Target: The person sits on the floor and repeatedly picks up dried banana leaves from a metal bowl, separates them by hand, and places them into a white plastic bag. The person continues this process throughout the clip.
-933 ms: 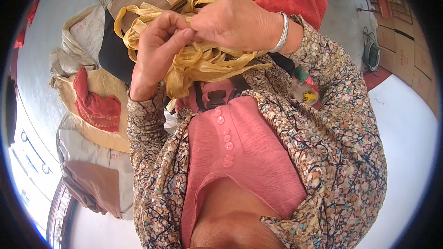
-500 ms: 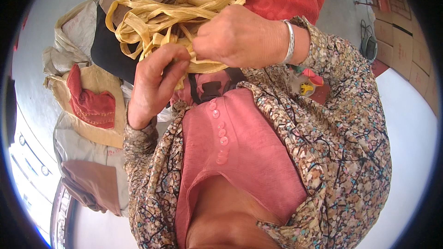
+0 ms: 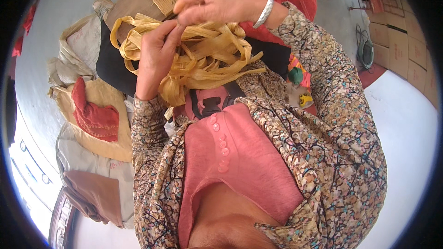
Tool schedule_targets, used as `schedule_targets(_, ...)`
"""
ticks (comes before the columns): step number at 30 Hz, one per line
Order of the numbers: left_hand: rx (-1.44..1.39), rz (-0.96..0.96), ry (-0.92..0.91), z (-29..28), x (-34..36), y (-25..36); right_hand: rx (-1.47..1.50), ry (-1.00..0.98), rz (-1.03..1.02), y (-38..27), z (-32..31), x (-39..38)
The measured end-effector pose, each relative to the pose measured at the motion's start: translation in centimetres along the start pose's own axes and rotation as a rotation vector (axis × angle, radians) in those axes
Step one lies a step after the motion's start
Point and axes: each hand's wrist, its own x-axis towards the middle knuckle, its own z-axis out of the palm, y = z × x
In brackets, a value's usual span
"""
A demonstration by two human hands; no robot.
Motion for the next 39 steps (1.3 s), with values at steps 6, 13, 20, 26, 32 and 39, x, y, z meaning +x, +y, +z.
schedule_targets(6,-0.231,0.026,0.234,0.9,2.8,-1.6,-0.045,0.187,0.100,1.5,-0.6,2.0)
schedule_targets(13,-0.268,-0.081,0.355,1.0,5.0,-3.2,-0.082,0.279,0.041,3.6,-0.5,3.9)
schedule_targets(20,-0.053,-0.062,0.407,1.0,5.8,-3.4,-0.214,0.323,0.083,4.4,0.0,4.2)
schedule_targets(26,0.008,-0.092,0.418,1.3,6.4,-3.2,-0.198,0.430,0.026,6.1,0.6,4.6)
schedule_targets(32,0.249,-0.044,0.410,1.6,6.9,-4.2,-0.383,0.473,-0.042,7.7,1.1,5.2)
schedule_targets(39,0.260,-0.129,0.464,0.3,5.9,-6.7,-0.101,0.563,0.110,7.3,-0.3,2.4)
